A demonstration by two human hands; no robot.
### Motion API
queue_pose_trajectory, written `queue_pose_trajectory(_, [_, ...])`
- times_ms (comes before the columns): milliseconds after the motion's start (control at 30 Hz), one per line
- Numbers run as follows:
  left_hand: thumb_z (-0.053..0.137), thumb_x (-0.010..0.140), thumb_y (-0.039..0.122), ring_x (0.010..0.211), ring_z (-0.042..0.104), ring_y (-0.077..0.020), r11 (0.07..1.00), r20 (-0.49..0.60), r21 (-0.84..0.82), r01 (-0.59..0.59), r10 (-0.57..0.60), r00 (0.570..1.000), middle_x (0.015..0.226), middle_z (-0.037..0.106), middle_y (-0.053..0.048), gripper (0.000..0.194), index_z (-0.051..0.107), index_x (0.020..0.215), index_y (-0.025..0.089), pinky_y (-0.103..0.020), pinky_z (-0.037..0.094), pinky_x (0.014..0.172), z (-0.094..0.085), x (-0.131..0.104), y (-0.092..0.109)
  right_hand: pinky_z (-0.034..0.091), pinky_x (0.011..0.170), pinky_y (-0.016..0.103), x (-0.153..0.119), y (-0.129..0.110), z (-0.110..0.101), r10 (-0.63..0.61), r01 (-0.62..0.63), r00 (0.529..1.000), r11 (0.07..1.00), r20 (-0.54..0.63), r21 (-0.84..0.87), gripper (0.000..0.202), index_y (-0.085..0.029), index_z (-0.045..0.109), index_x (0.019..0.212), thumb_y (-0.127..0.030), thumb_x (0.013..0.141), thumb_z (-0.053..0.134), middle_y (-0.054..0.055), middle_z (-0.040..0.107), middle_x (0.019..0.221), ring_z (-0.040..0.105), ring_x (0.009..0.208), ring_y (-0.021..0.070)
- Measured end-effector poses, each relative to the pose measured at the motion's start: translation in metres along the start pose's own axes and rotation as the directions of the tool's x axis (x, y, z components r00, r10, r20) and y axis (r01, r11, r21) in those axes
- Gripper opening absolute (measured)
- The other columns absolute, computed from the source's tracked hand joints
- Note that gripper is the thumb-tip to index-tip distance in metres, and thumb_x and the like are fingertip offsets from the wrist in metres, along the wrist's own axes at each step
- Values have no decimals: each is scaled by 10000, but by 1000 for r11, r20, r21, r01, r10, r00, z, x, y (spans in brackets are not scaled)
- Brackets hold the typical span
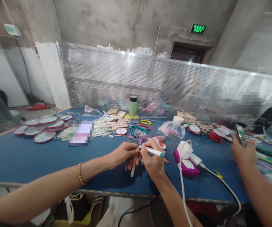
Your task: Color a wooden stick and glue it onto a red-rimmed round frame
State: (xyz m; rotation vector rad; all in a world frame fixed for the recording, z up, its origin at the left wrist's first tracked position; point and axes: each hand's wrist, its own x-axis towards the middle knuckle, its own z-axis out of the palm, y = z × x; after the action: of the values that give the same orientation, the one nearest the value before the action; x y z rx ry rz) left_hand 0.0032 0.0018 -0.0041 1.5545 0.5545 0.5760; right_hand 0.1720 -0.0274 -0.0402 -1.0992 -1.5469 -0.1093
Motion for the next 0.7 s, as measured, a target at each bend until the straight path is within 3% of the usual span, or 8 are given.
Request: queue_pose_trajectory(700, [591,786,566,373,512,-90,999,-6,46,2,-2,1000,587,611,-15,429,533,738,144,-198,396,353,-1,0,-1,439,363,300,3,-9,0,73,-74,997,996,15,51,102,-331,648,728,-320,826,624,-2,570,514,570,442,179])
